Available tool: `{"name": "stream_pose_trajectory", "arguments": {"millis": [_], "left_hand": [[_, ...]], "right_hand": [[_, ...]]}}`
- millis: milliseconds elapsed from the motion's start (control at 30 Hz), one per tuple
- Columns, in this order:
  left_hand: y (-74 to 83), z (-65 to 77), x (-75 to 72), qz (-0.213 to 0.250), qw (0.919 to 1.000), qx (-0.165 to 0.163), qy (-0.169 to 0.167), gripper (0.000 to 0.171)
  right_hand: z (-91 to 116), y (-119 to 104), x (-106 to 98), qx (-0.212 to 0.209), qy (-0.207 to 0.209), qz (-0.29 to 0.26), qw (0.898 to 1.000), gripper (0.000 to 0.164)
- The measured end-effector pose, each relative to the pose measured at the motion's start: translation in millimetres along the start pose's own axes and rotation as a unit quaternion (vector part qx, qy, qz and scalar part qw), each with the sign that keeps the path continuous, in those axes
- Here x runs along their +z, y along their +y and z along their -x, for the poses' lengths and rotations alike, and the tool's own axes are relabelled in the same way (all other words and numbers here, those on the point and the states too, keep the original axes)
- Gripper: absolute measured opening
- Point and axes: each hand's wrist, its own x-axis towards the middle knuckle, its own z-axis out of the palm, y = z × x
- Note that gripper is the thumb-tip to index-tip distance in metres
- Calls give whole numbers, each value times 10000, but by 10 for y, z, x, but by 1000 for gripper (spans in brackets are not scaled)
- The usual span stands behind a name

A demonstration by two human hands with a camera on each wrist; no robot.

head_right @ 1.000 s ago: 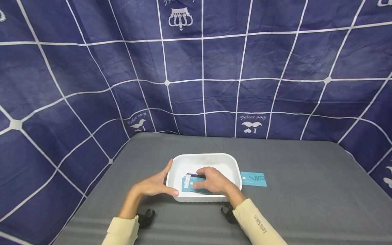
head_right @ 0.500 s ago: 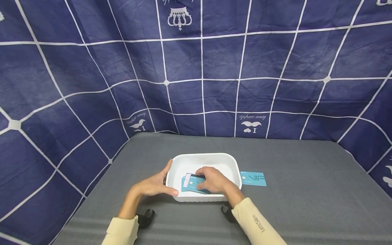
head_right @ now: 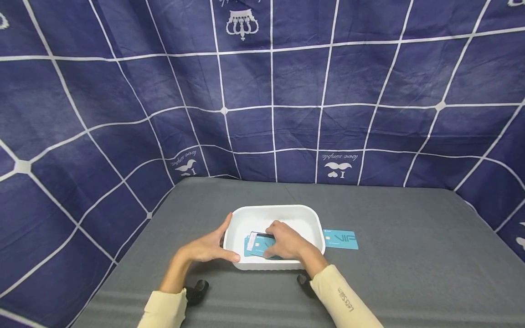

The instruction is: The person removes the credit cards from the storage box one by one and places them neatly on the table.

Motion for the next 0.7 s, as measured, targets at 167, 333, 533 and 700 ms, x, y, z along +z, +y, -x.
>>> {"name": "stream_pose_trajectory", "arguments": {"millis": [167, 333, 533, 700], "left_hand": [[12, 3, 2, -9, 10000, -88, -19, 134], [20, 5, 7, 13, 9999, -141, -20, 134], [13, -1, 4, 99, 9999, -85, -33, 135], [17, -2, 1, 123, 9999, -73, -62, 134]], "right_hand": [[8, 0, 2, -44, -85, 118, 9999, 59], [12, 3, -5, -47, -151, 253, 9996, 50], [7, 6, -16, -158, -205, 313, 9992, 51], [-1, 12, -12, -228, -194, 385, 9988, 57]]}}
